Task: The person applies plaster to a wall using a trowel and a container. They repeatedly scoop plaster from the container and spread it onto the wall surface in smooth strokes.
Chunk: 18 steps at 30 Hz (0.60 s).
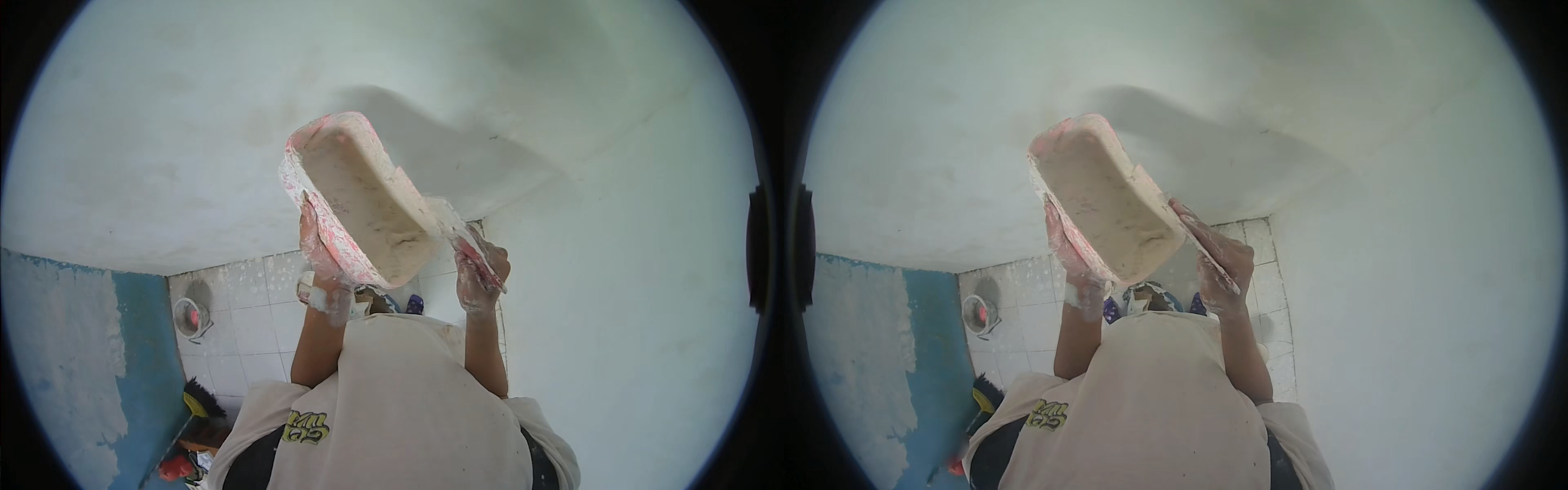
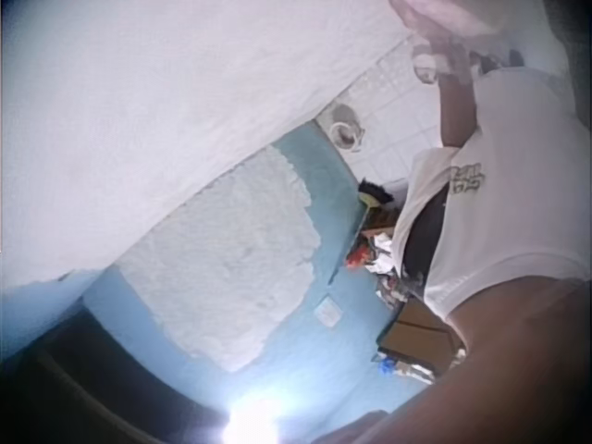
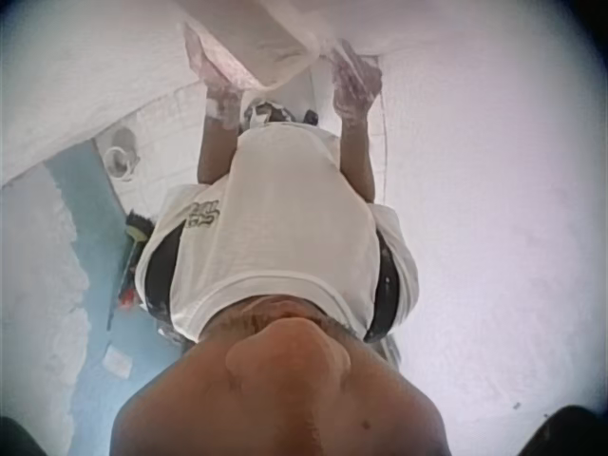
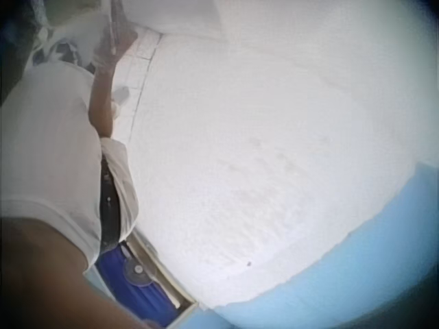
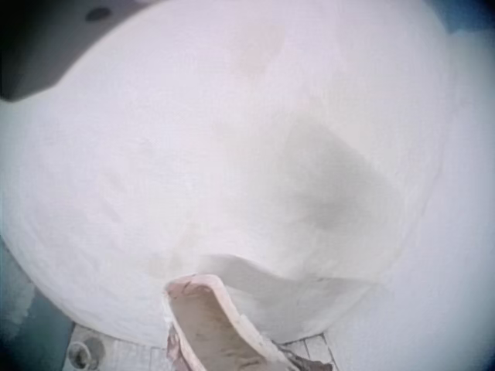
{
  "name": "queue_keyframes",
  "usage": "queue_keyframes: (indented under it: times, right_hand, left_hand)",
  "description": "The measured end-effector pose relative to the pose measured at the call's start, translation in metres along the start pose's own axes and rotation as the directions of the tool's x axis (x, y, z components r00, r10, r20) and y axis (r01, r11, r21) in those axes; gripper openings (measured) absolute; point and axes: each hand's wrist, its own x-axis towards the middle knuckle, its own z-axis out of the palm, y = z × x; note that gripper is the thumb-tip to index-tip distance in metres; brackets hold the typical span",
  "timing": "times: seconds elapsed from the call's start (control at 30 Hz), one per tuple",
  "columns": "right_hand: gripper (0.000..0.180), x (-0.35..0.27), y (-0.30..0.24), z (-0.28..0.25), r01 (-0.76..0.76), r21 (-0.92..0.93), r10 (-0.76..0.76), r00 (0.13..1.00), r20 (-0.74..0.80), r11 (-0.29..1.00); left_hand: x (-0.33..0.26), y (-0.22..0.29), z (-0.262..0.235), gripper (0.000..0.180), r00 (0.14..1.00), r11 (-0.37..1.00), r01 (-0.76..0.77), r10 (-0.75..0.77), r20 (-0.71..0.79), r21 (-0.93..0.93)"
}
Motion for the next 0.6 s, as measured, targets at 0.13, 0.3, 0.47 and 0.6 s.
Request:
queue_keyframes:
  times: [0.13, 0.3, 0.47, 0.6]
  right_hand:
    - [0.041, 0.007, -0.008, 0.027, 0.027, -0.036, -0.025, 0.998, 0.065, 0.999]
    - [0.044, 0.004, 0.006, 0.053, 0.001, -0.134, 0.012, 0.996, 0.093, 0.991]
    - [0.043, 0.0, 0.009, 0.082, 0.031, -0.167, -0.007, 0.99, 0.144, 0.985]
    - [0.043, -0.008, 0.014, 0.093, -0.017, -0.148, 0.04, 0.987, 0.155, 0.989]
  left_hand:
    - [-0.004, 0.017, -0.013, 0.051, 1.0, 1.0, 0.006, -0.006, 0.006, -0.024]
    - [0.002, 0.03, -0.037, 0.051, 1.0, 1.0, 0.004, -0.004, -0.02, 0.001]
    - [0.005, 0.046, -0.053, 0.051, 0.997, 0.999, 0.03, -0.032, -0.069, -0.03]
    - [0.002, 0.063, -0.057, 0.057, 0.998, 0.999, 0.033, -0.033, -0.058, 0.005]
